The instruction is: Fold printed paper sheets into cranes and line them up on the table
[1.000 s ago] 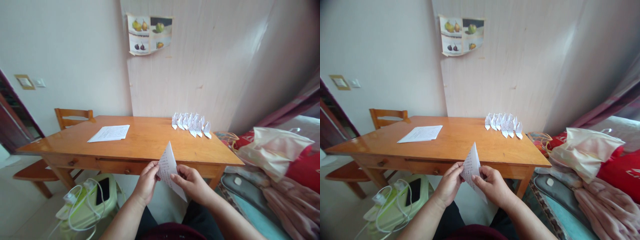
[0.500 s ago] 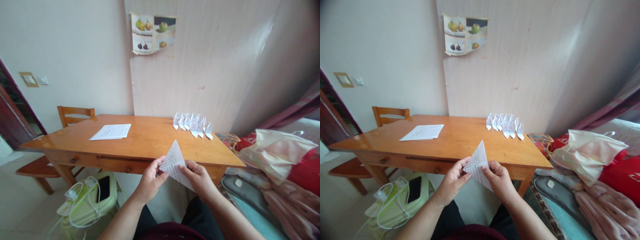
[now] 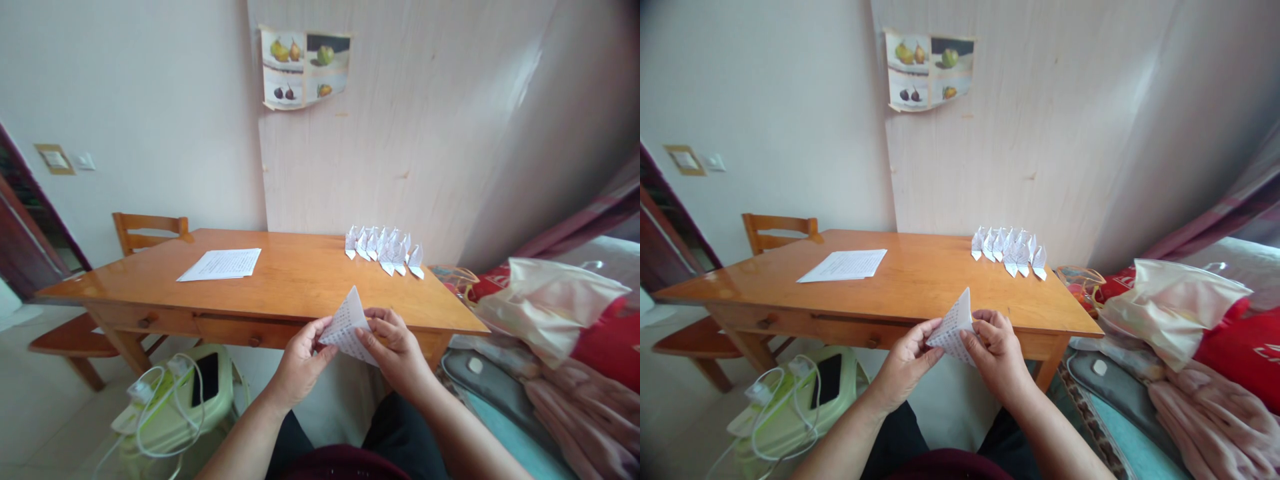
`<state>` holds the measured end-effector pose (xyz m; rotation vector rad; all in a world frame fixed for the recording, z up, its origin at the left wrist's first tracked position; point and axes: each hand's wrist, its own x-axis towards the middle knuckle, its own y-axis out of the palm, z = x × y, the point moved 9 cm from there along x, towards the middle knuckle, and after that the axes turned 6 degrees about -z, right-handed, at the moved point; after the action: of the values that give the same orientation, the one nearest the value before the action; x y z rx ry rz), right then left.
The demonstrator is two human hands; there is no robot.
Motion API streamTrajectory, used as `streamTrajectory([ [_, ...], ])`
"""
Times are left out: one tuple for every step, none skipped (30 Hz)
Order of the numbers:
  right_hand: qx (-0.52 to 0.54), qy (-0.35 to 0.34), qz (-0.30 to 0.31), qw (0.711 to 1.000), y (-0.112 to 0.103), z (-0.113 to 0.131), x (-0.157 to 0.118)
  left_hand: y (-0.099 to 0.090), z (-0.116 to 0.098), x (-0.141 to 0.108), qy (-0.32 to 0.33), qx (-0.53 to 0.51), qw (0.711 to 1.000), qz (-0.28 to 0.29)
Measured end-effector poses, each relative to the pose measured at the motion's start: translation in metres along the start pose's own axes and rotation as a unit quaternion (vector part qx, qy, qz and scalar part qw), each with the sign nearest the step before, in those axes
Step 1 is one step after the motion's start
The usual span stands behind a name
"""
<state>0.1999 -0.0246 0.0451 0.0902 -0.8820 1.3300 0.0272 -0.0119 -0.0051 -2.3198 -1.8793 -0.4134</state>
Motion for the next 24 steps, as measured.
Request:
streamTrajectory([
  [-0.005,-0.01,-0.004,1.0,-0.002,0.003,0.001,0.0,0.0,0.0,-0.001,0.002,1.0,-0.001],
  [-0.009,-0.018,-0.007,1.0,-0.003,0.006,0.001,-0.001,0.0,0.0,-0.002,0.004,1.0,-0.002],
  [-0.013,-0.022,-0.007,1.0,-0.004,0.008,0.002,-0.001,0.0,0.0,-0.004,0.007,1.0,-0.002],
  [-0.014,-0.022,-0.004,1.0,-0.004,0.01,0.003,0.0,0.0,-0.001,-0.005,0.01,1.0,0.0],
  [-0.013,-0.018,0.003,1.0,-0.004,0.011,0.004,0.0,0.0,-0.001,-0.006,0.013,1.0,0.002],
  [-0.007,-0.012,0.011,1.0,-0.004,0.012,0.005,0.0,0.001,-0.002,-0.009,0.016,1.0,0.004],
  [0.001,-0.004,0.022,1.0,-0.003,0.013,0.006,0.001,0.001,-0.002,-0.013,0.019,1.0,0.004],
  [0.01,0.006,0.034,0.999,-0.003,0.014,0.007,0.001,0.002,-0.003,-0.018,0.021,1.0,0.003],
  [0.022,0.019,0.046,0.999,-0.002,0.014,0.008,0.0,0.002,-0.003,-0.023,0.022,0.999,0.0],
  [0.036,0.035,0.055,0.997,-0.002,0.015,0.009,0.0,0.002,-0.004,-0.028,0.019,0.999,-0.002],
  [0.052,0.058,0.062,0.995,-0.002,0.014,0.009,0.0,0.002,-0.005,-0.031,0.012,0.999,-0.003],
  [0.071,0.085,0.067,0.992,-0.002,0.013,0.01,0.001,0.002,-0.005,-0.035,0.001,0.999,-0.003],
  [0.094,0.116,0.069,0.986,-0.002,0.011,0.01,0.001,0.002,-0.005,-0.038,-0.011,0.999,-0.003],
  [0.119,0.144,0.07,0.98,-0.002,0.009,0.01,0.0,0.003,-0.006,-0.043,-0.025,0.999,-0.005],
  [0.145,0.166,0.068,0.973,-0.002,0.007,0.009,-0.001,0.004,-0.006,-0.048,-0.039,0.998,-0.009],
  [0.168,0.179,0.06,0.967,-0.003,0.006,0.01,-0.002,0.006,-0.006,-0.055,-0.053,0.997,-0.014],
  [0.187,0.186,0.046,0.964,-0.005,0.005,0.01,-0.004,0.007,-0.005,-0.06,-0.068,0.996,-0.022],
  [0.199,0.187,0.03,0.961,-0.007,0.003,0.011,-0.005,0.009,-0.005,-0.065,-0.083,0.994,-0.031],
  [0.205,0.187,0.013,0.961,-0.009,0.001,0.012,-0.007,0.011,-0.005,-0.069,-0.101,0.992,-0.038],
  [0.205,0.187,-0.002,0.961,-0.011,-0.001,0.012,-0.008,0.012,-0.004,-0.073,-0.12,0.989,-0.044],
  [0.2,0.188,-0.016,0.961,-0.013,-0.004,0.012,-0.009,0.014,-0.004,-0.077,-0.138,0.986,-0.05],
  [0.194,0.189,-0.03,0.962,-0.015,-0.007,0.012,-0.01,0.016,-0.004,-0.083,-0.158,0.982,-0.055],
  [0.187,0.189,-0.047,0.963,-0.017,-0.009,0.011,-0.011,0.018,-0.004,-0.09,-0.178,0.978,-0.06],
  [0.18,0.189,-0.068,0.963,-0.021,-0.012,0.01,-0.012,0.02,-0.004,-0.098,-0.2,0.973,-0.067],
])
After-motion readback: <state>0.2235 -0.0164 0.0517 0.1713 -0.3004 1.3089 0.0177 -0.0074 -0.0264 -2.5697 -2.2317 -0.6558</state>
